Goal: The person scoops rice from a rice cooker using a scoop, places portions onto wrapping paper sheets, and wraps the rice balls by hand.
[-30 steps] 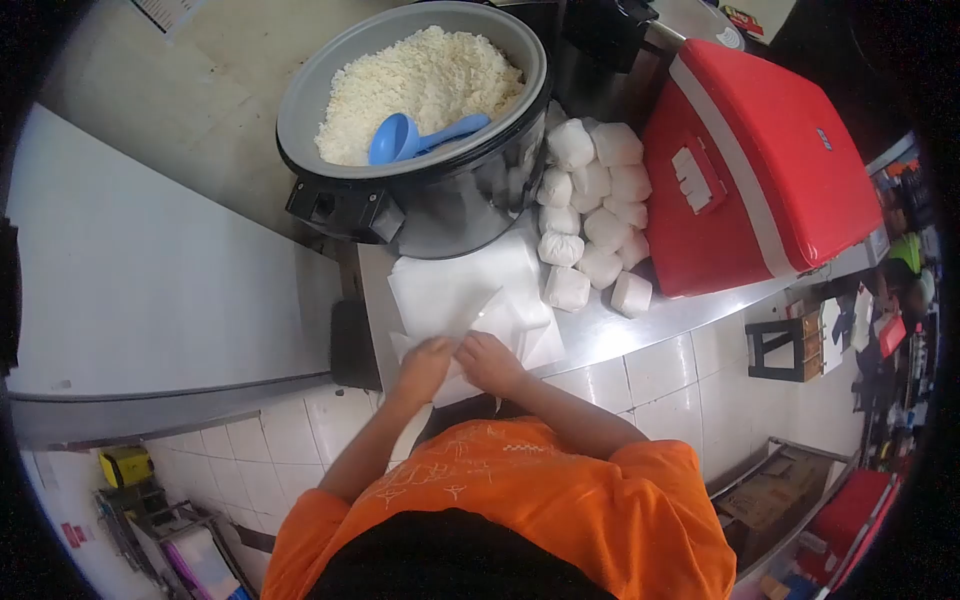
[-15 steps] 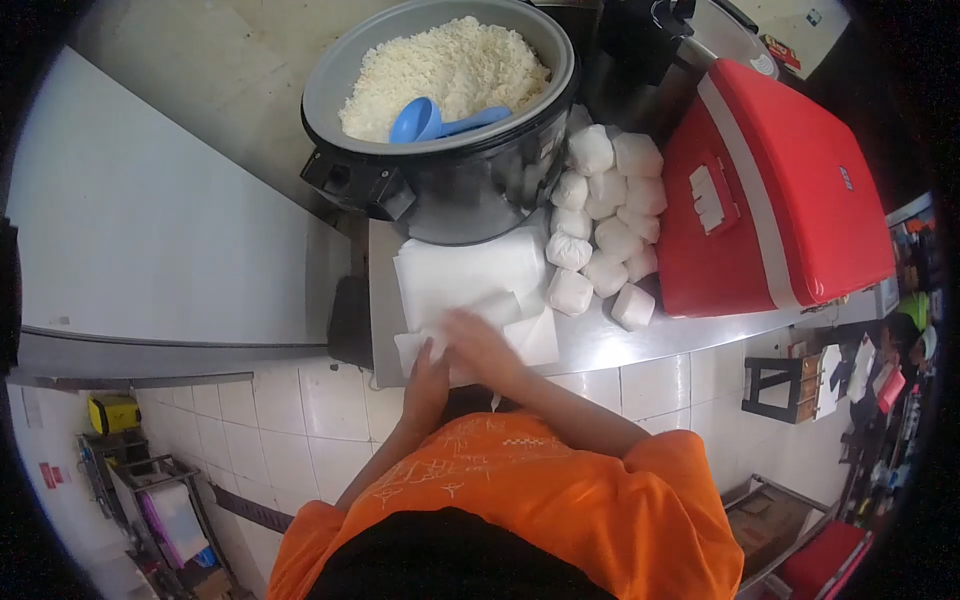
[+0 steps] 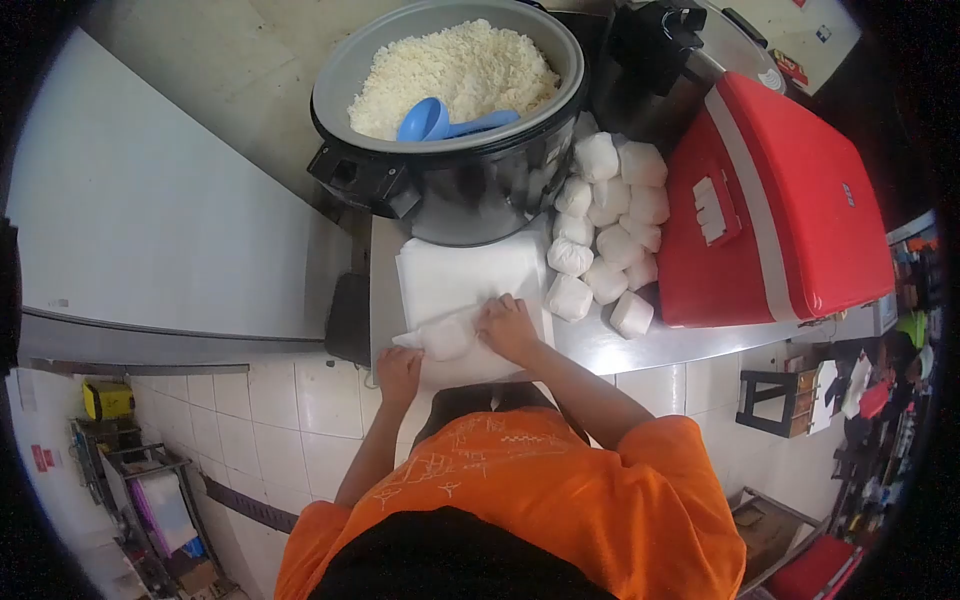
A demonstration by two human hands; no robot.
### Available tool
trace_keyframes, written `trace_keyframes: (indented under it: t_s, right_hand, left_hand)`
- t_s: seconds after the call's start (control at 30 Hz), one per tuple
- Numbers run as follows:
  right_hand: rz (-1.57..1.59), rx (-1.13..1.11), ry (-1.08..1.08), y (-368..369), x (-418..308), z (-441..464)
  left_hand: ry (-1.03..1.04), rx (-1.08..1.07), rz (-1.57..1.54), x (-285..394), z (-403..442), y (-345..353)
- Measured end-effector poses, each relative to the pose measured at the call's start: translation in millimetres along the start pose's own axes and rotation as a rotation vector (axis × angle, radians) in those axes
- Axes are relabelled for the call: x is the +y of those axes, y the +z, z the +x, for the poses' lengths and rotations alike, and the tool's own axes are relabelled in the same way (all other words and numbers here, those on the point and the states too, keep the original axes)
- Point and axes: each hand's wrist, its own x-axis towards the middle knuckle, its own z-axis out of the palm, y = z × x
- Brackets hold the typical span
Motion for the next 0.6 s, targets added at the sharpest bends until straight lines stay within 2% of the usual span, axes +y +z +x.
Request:
trace_keyframes:
  t_s: [0.03,0.07,0.13,0.17,0.23,0.27,0.3,0.33,0.37,0.43,0.5,0.57,0.6]
  right_hand:
    - [-0.031,-0.159,0.151,-7,-3,10]
    - [-0.032,-0.156,0.152,-11,-4,19]
    - [-0.183,-0.227,0.25,-15,-7,34]
    - [-0.182,-0.227,0.25,-14,-9,38]
    - [-0.218,-0.142,0.07,-9,-14,46]
    - [-0.155,-0.099,-0.018,-4,-17,44]
    - [-0.155,-0.098,-0.017,-1,-18,40]
    - [-0.05,-0.162,-0.007,2,-19,36]
    - [0.055,-0.226,0.001,5,-21,33]
    - [0.171,-0.139,-0.009,23,-9,16]
    - [0.296,0.137,-0.098,29,-7,-2]
    - [0.224,0.132,-0.114,26,-13,-16]
    - [0.15,0.124,-0.128,20,-16,-23]
  left_hand:
    - [-0.035,-0.076,-0.029,-5,6,2]
    - [-0.032,-0.075,-0.029,-2,14,-1]
    - [-0.223,-0.251,0.097,4,29,-6]
    - [-0.223,-0.251,0.098,12,35,-14]
    - [-0.109,-0.03,0.114,28,46,-31]
    - [-0.107,-0.031,0.115,26,48,-28]
    - [-0.009,-0.131,0.152,21,50,-20]
    - [0.089,-0.23,0.188,17,52,-15]
    - [0.09,-0.228,0.189,16,52,-11]
    - [-0.046,-0.224,0.13,17,43,-6]
    - [-0.114,-0.182,0.085,22,26,-2]
    - [-0.181,-0.137,0.042,28,11,3]
    - [-0.08,0.05,0.032,31,1,9]
